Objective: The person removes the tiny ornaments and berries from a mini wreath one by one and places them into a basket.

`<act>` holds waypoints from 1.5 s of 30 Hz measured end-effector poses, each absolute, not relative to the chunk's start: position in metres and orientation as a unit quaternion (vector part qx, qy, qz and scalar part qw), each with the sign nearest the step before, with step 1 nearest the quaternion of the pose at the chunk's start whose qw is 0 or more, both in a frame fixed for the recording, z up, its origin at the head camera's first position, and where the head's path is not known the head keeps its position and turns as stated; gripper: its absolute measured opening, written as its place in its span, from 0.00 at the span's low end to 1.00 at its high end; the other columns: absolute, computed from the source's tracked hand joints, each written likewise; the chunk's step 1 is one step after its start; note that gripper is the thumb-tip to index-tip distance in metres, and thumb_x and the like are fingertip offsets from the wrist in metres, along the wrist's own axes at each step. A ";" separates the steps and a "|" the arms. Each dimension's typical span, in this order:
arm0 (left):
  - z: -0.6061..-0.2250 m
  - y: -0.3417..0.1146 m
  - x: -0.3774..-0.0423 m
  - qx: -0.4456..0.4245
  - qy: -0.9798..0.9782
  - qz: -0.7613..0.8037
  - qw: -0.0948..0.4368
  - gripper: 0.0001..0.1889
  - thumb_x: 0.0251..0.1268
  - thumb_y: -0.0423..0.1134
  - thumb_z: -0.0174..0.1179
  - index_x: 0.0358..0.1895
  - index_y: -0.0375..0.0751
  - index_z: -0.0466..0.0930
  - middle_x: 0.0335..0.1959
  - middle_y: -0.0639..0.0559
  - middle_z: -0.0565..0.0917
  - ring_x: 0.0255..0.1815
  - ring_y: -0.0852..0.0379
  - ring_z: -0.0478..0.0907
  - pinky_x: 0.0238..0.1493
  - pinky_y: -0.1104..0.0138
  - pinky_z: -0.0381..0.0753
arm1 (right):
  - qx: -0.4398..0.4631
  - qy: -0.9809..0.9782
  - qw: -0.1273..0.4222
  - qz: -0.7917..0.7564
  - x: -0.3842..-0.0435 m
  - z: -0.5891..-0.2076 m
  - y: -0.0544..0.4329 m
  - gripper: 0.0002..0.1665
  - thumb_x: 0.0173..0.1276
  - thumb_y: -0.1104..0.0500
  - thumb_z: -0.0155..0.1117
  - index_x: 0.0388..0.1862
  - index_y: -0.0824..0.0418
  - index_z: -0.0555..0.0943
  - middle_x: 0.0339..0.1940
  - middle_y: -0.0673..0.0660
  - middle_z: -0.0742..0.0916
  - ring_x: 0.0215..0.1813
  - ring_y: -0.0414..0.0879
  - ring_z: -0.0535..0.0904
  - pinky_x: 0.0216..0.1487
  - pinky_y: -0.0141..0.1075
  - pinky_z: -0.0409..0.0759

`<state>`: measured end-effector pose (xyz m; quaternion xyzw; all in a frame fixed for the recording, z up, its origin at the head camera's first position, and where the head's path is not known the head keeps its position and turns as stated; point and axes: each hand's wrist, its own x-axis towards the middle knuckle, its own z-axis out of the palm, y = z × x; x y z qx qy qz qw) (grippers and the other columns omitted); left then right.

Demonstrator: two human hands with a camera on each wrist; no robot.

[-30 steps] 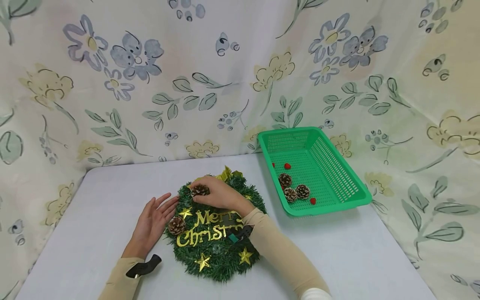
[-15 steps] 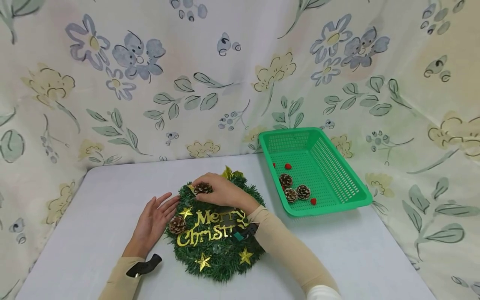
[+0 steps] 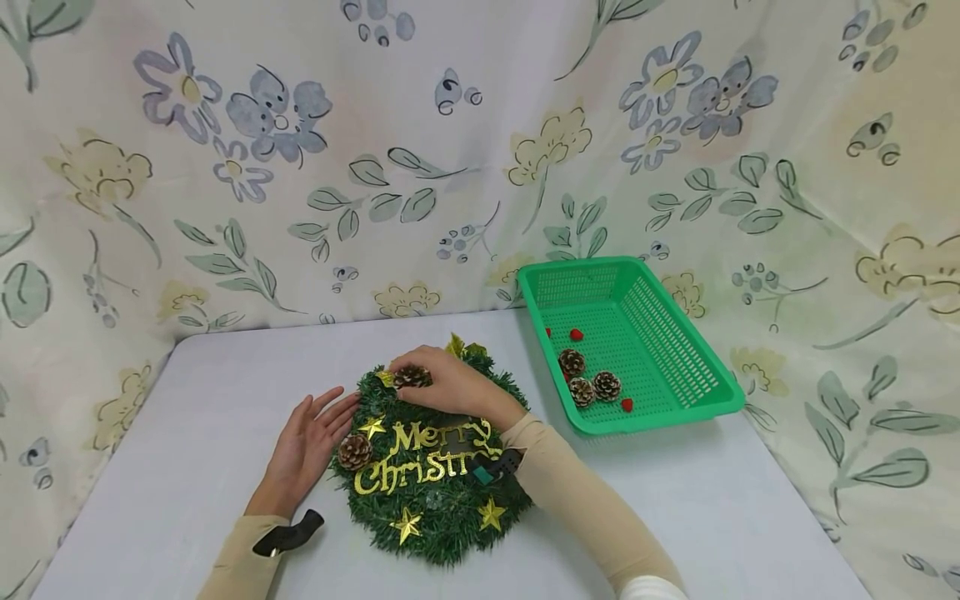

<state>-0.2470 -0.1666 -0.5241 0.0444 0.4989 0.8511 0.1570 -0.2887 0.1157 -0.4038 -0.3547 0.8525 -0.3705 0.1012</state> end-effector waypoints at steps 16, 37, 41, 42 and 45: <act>-0.522 -0.167 -0.246 0.055 0.495 0.853 0.159 0.36 0.85 0.59 0.27 0.83 0.40 0.38 0.84 0.35 0.46 0.85 0.46 0.45 0.70 0.74 0.72 | -0.349 0.855 0.092 -0.372 -0.288 -0.394 0.129 0.25 0.74 0.54 0.66 0.68 0.56 0.77 0.67 0.53 0.81 0.68 0.48 0.76 0.65 0.46 0.80; -0.525 -0.168 -0.246 0.049 0.499 0.851 0.155 0.36 0.85 0.60 0.27 0.83 0.40 0.39 0.84 0.35 0.47 0.86 0.43 0.42 0.69 0.75 0.73 | -0.313 0.871 0.099 -0.365 -0.285 -0.382 0.149 0.25 0.74 0.52 0.66 0.68 0.54 0.77 0.66 0.52 0.80 0.67 0.49 0.76 0.66 0.49 0.78; -0.525 -0.167 -0.246 0.049 0.496 0.853 0.156 0.36 0.85 0.59 0.27 0.83 0.40 0.39 0.84 0.35 0.47 0.86 0.43 0.41 0.69 0.75 0.73 | -0.310 0.871 0.098 -0.368 -0.284 -0.381 0.153 0.25 0.74 0.53 0.66 0.68 0.52 0.77 0.66 0.52 0.80 0.67 0.48 0.76 0.64 0.48 0.79; -0.525 -0.167 -0.246 0.050 0.496 0.853 0.156 0.36 0.85 0.59 0.27 0.83 0.40 0.39 0.84 0.35 0.47 0.86 0.43 0.41 0.69 0.75 0.73 | -0.309 0.871 0.097 -0.370 -0.284 -0.382 0.154 0.24 0.74 0.53 0.66 0.68 0.52 0.77 0.66 0.52 0.80 0.66 0.49 0.77 0.64 0.48 0.79; -0.525 -0.167 -0.246 0.051 0.494 0.854 0.157 0.36 0.85 0.59 0.28 0.83 0.39 0.39 0.84 0.35 0.47 0.86 0.43 0.41 0.69 0.75 0.73 | -0.311 0.871 0.090 -0.370 -0.284 -0.382 0.158 0.24 0.74 0.54 0.66 0.67 0.52 0.77 0.66 0.53 0.80 0.66 0.49 0.77 0.65 0.49 0.79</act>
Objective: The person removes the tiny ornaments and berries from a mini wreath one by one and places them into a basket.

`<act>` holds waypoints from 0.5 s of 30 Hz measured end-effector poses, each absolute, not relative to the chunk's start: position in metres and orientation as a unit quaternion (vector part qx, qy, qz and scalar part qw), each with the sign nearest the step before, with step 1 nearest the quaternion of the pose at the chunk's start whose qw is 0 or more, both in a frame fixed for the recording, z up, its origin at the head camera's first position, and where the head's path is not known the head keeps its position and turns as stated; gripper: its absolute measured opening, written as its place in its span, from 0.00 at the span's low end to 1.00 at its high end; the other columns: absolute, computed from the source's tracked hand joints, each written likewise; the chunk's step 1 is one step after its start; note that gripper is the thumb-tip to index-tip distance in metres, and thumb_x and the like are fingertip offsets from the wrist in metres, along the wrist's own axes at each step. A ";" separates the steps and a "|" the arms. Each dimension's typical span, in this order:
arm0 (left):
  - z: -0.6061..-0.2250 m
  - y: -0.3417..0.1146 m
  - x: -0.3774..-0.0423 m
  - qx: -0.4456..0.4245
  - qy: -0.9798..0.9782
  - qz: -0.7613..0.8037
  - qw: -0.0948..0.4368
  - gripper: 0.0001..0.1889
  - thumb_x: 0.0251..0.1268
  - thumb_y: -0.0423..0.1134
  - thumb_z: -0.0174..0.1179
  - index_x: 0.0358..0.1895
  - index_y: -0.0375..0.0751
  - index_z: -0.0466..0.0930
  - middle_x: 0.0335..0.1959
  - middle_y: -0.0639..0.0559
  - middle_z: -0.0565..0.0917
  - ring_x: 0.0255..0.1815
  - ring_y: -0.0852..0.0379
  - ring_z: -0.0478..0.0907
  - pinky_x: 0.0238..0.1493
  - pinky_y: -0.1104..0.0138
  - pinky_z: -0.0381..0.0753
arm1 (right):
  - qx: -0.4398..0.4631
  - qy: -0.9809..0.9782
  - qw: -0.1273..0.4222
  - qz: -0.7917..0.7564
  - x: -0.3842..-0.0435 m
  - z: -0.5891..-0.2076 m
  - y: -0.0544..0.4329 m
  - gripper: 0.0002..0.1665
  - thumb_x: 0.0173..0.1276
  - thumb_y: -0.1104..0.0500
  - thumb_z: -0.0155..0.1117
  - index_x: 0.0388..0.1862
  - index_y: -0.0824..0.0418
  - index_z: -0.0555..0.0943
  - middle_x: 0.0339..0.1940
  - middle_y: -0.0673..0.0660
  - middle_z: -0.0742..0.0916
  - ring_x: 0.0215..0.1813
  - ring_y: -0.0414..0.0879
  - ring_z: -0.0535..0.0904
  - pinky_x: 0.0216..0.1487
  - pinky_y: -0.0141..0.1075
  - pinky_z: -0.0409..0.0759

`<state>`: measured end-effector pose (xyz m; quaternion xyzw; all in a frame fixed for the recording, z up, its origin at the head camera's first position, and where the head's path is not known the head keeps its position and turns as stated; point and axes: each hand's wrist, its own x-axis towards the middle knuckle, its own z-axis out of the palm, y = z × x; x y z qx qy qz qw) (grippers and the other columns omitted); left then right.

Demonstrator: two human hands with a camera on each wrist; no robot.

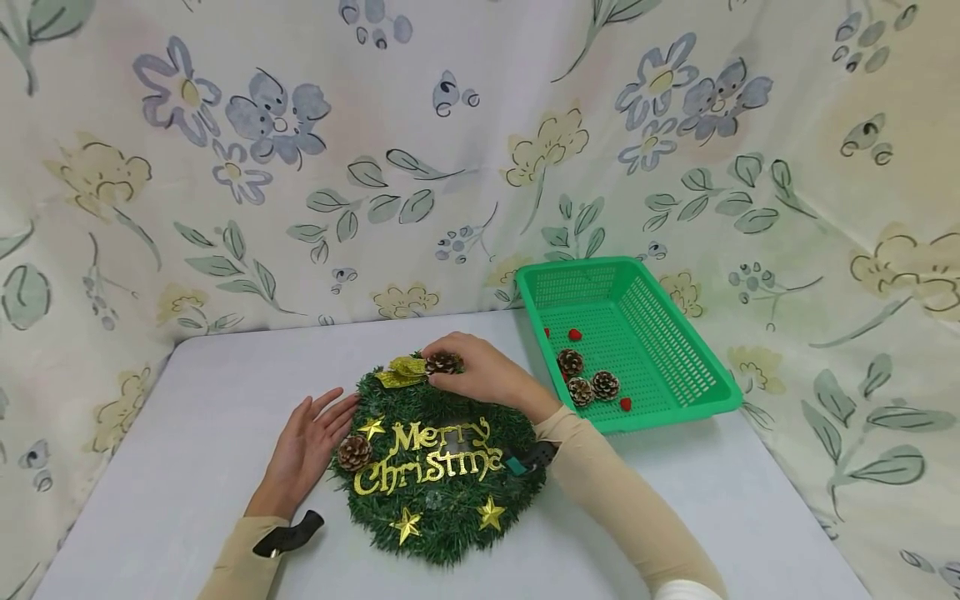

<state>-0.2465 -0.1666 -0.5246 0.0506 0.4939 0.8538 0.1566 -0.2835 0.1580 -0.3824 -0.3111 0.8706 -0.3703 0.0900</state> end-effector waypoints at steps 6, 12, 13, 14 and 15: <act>-0.525 -0.166 -0.247 0.051 0.495 0.853 0.156 0.36 0.85 0.59 0.27 0.83 0.39 0.39 0.84 0.35 0.47 0.86 0.43 0.41 0.69 0.75 0.73 | -0.314 0.875 0.073 -0.362 -0.283 -0.383 0.165 0.25 0.74 0.53 0.66 0.68 0.55 0.77 0.66 0.54 0.80 0.66 0.51 0.77 0.64 0.50 0.79; -0.524 -0.166 -0.246 0.049 0.497 0.852 0.155 0.36 0.85 0.59 0.27 0.83 0.39 0.39 0.84 0.35 0.47 0.86 0.43 0.41 0.69 0.75 0.73 | -0.306 0.876 0.063 -0.366 -0.284 -0.381 0.173 0.26 0.74 0.54 0.66 0.68 0.58 0.77 0.67 0.55 0.81 0.67 0.52 0.77 0.63 0.50 0.79; -0.524 -0.166 -0.247 0.049 0.498 0.852 0.155 0.36 0.85 0.59 0.26 0.83 0.39 0.39 0.84 0.35 0.47 0.86 0.43 0.41 0.69 0.75 0.73 | -0.305 0.876 0.062 -0.369 -0.284 -0.381 0.175 0.25 0.74 0.55 0.66 0.68 0.57 0.77 0.67 0.56 0.81 0.67 0.52 0.76 0.62 0.50 0.79; -0.524 -0.166 -0.247 0.050 0.498 0.851 0.155 0.36 0.85 0.59 0.26 0.83 0.39 0.39 0.84 0.35 0.47 0.86 0.43 0.41 0.69 0.75 0.73 | -0.303 0.876 0.061 -0.371 -0.284 -0.381 0.177 0.25 0.74 0.55 0.66 0.67 0.57 0.77 0.67 0.55 0.81 0.66 0.52 0.77 0.62 0.50 0.79; -0.524 -0.166 -0.247 0.051 0.499 0.851 0.155 0.36 0.85 0.58 0.26 0.83 0.39 0.39 0.84 0.35 0.47 0.86 0.43 0.41 0.70 0.75 0.72 | -0.301 0.875 0.060 -0.374 -0.284 -0.381 0.179 0.25 0.74 0.55 0.66 0.67 0.56 0.78 0.66 0.56 0.81 0.66 0.52 0.77 0.61 0.50 0.80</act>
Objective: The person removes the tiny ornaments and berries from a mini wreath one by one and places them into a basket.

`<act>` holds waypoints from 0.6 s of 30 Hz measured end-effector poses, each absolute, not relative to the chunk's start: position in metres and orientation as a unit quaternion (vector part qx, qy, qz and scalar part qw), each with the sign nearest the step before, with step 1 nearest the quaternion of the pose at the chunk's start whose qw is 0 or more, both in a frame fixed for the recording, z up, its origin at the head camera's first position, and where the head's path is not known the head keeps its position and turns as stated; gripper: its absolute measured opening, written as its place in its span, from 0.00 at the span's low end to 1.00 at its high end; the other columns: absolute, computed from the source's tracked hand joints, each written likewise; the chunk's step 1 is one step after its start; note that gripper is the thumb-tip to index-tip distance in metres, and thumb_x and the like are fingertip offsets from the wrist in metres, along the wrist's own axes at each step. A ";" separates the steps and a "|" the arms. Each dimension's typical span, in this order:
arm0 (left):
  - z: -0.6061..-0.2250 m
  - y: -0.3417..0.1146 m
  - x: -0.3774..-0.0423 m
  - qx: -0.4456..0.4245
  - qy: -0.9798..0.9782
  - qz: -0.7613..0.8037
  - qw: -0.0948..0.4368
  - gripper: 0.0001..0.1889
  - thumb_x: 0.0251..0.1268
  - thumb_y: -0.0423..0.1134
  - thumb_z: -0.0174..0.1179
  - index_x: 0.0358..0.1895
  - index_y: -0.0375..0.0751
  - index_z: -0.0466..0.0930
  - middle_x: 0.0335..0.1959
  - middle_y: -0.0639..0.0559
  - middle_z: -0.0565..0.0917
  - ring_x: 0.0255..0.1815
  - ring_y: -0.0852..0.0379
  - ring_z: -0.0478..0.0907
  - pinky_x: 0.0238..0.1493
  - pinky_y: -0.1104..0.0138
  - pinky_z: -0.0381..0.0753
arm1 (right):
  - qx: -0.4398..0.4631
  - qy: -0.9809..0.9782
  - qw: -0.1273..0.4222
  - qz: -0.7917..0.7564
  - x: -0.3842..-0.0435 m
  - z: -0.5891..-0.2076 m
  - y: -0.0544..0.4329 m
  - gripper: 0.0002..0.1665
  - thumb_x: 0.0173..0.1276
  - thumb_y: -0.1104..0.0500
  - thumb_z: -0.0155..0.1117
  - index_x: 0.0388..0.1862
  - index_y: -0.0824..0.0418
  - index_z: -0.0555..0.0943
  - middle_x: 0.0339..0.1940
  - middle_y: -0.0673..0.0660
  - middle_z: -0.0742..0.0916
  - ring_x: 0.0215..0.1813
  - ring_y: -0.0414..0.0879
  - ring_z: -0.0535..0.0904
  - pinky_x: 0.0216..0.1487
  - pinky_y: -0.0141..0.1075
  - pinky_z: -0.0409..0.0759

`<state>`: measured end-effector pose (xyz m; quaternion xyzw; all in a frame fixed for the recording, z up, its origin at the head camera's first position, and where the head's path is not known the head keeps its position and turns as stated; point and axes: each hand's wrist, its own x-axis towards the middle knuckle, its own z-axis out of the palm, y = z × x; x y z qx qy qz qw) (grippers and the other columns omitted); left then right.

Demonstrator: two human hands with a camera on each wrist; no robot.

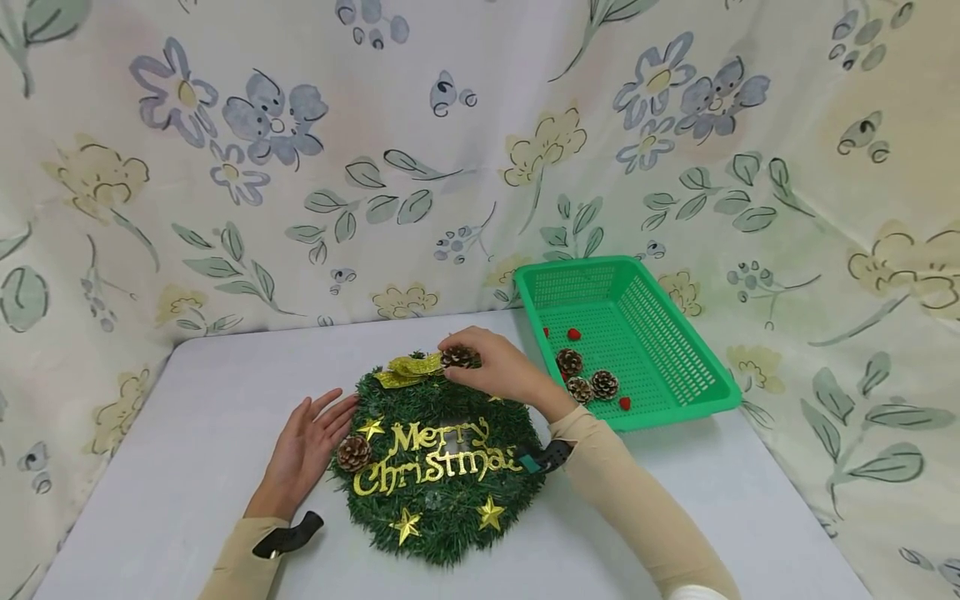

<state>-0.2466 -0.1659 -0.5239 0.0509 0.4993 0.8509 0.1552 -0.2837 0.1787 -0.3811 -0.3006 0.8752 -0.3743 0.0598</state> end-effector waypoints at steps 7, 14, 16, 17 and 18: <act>-0.524 -0.166 -0.246 0.053 0.496 0.852 0.158 0.35 0.86 0.57 0.25 0.83 0.39 0.38 0.84 0.35 0.46 0.86 0.43 0.40 0.70 0.75 0.72 | -0.288 0.876 0.051 -0.383 -0.283 -0.380 0.190 0.24 0.73 0.56 0.67 0.66 0.57 0.78 0.63 0.56 0.82 0.60 0.51 0.79 0.60 0.53 0.80; -0.524 -0.166 -0.246 0.057 0.500 0.850 0.158 0.35 0.86 0.58 0.25 0.83 0.39 0.38 0.84 0.35 0.46 0.86 0.44 0.41 0.70 0.74 0.72 | -0.263 0.879 0.062 -0.392 -0.282 -0.378 0.201 0.25 0.74 0.53 0.65 0.68 0.53 0.77 0.66 0.54 0.81 0.66 0.52 0.77 0.61 0.51 0.80; -0.524 -0.166 -0.246 0.058 0.501 0.849 0.157 0.35 0.85 0.58 0.25 0.83 0.39 0.38 0.84 0.35 0.46 0.86 0.44 0.41 0.70 0.74 0.72 | -0.252 0.880 0.069 -0.396 -0.281 -0.378 0.204 0.25 0.75 0.52 0.65 0.68 0.51 0.76 0.68 0.53 0.80 0.68 0.52 0.75 0.61 0.51 0.79; -0.524 -0.167 -0.245 0.058 0.501 0.849 0.158 0.35 0.85 0.58 0.25 0.83 0.39 0.38 0.84 0.35 0.46 0.86 0.44 0.42 0.70 0.74 0.72 | -0.248 0.881 0.070 -0.397 -0.281 -0.377 0.206 0.25 0.75 0.52 0.65 0.68 0.50 0.76 0.69 0.53 0.79 0.69 0.52 0.75 0.62 0.52 0.79; -0.524 -0.167 -0.246 0.058 0.501 0.849 0.158 0.35 0.85 0.58 0.25 0.83 0.39 0.38 0.84 0.35 0.46 0.86 0.44 0.42 0.70 0.74 0.72 | -0.245 0.881 0.070 -0.398 -0.281 -0.377 0.208 0.25 0.75 0.51 0.65 0.69 0.50 0.76 0.69 0.54 0.79 0.70 0.53 0.74 0.63 0.53 0.79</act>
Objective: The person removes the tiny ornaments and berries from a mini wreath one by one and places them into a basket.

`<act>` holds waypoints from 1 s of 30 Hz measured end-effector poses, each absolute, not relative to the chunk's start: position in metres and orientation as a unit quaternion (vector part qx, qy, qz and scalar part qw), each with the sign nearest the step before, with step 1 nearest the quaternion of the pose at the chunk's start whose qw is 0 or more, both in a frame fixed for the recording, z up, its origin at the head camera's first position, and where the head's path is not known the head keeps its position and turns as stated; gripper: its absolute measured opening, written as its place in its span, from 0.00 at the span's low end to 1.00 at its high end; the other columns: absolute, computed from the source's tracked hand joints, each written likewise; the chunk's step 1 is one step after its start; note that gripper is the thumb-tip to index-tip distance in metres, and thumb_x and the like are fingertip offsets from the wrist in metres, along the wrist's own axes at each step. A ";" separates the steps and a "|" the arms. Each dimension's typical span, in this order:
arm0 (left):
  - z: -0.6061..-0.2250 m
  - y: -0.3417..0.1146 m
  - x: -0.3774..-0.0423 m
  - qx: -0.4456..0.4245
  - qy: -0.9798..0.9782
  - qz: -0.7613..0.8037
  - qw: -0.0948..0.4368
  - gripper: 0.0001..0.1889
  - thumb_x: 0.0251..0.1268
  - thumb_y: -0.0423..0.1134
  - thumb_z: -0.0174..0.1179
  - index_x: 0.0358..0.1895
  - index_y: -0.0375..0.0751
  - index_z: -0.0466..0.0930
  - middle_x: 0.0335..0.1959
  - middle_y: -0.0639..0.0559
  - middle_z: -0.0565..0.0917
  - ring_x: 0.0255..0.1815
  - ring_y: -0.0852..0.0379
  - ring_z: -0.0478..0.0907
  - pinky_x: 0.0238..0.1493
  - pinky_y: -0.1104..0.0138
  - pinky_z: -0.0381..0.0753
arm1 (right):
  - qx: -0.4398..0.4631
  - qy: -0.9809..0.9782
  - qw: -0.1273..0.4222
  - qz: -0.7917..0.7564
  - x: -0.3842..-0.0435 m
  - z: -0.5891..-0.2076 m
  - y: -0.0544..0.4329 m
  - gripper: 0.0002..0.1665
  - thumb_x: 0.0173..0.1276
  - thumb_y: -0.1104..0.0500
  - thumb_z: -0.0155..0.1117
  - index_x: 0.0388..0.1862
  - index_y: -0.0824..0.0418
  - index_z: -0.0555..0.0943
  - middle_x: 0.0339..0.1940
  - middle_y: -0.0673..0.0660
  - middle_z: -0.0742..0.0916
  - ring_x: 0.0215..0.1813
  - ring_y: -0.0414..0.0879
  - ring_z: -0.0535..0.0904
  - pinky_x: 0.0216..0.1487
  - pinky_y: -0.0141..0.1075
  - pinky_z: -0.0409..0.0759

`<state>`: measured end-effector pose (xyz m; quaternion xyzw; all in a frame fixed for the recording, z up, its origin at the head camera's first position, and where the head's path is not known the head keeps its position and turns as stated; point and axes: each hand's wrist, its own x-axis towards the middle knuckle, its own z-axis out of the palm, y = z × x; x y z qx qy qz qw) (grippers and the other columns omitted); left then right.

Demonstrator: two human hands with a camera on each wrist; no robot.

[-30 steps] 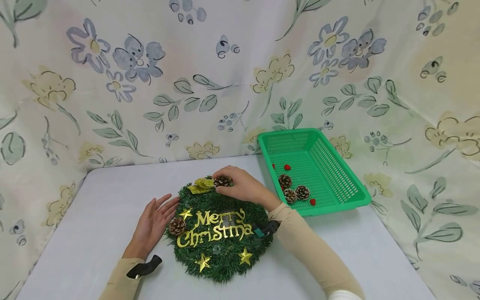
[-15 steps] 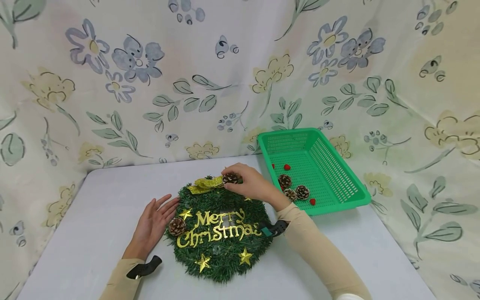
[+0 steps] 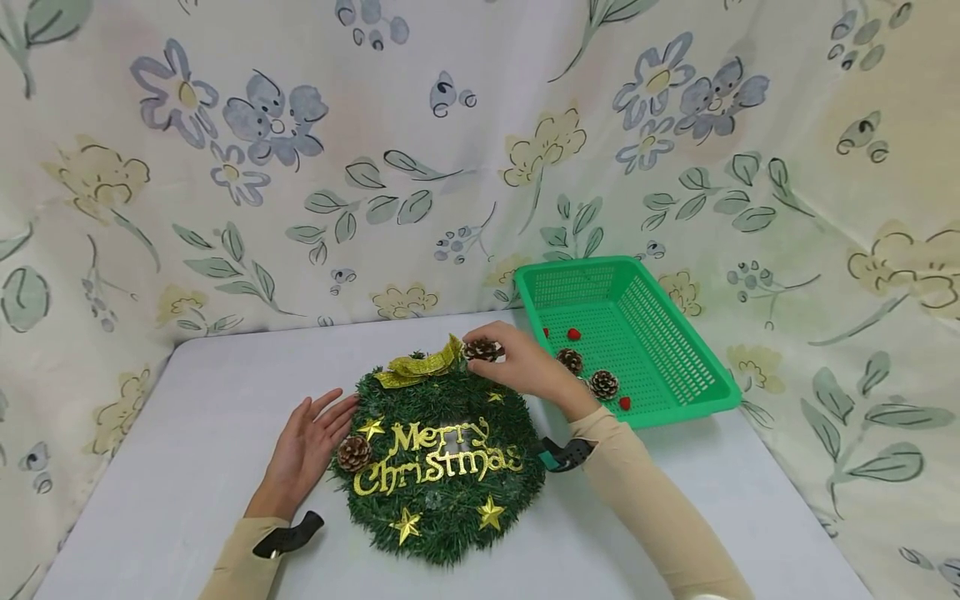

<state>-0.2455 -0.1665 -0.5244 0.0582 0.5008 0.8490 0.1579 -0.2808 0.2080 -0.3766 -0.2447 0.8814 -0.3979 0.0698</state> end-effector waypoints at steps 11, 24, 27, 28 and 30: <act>-0.524 -0.167 -0.247 0.055 0.501 0.849 0.158 0.38 0.84 0.62 0.28 0.83 0.39 0.38 0.84 0.35 0.47 0.86 0.44 0.41 0.71 0.75 0.71 | -0.221 0.887 0.050 -0.402 -0.280 -0.381 0.225 0.24 0.74 0.51 0.66 0.68 0.51 0.77 0.67 0.54 0.80 0.66 0.53 0.77 0.61 0.53 0.80; -0.525 -0.167 -0.247 0.053 0.499 0.850 0.160 0.36 0.85 0.60 0.26 0.83 0.40 0.39 0.84 0.35 0.47 0.84 0.53 0.53 0.72 0.74 0.71 | -0.206 0.893 0.006 -0.400 -0.284 -0.374 0.245 0.25 0.74 0.53 0.66 0.68 0.53 0.77 0.67 0.57 0.80 0.65 0.54 0.77 0.64 0.54 0.77; -0.525 -0.167 -0.246 0.055 0.499 0.850 0.160 0.36 0.85 0.59 0.25 0.83 0.40 0.38 0.84 0.35 0.46 0.80 0.60 0.61 0.71 0.74 0.71 | -0.200 0.896 -0.001 -0.395 -0.284 -0.371 0.250 0.25 0.74 0.53 0.66 0.68 0.54 0.77 0.67 0.57 0.79 0.66 0.55 0.76 0.64 0.55 0.77; -0.525 -0.167 -0.246 0.056 0.500 0.849 0.160 0.35 0.85 0.58 0.24 0.83 0.40 0.38 0.84 0.35 0.46 0.78 0.63 0.64 0.71 0.74 0.72 | -0.198 0.897 -0.003 -0.396 -0.284 -0.371 0.252 0.25 0.74 0.53 0.66 0.68 0.54 0.77 0.67 0.57 0.79 0.66 0.55 0.76 0.64 0.55 0.77; -0.525 -0.167 -0.246 0.057 0.500 0.849 0.160 0.35 0.86 0.58 0.24 0.83 0.40 0.38 0.84 0.35 0.46 0.75 0.66 0.67 0.71 0.74 0.72 | -0.192 0.898 -0.005 -0.395 -0.284 -0.370 0.255 0.25 0.75 0.53 0.65 0.68 0.54 0.77 0.68 0.57 0.79 0.66 0.54 0.75 0.64 0.55 0.77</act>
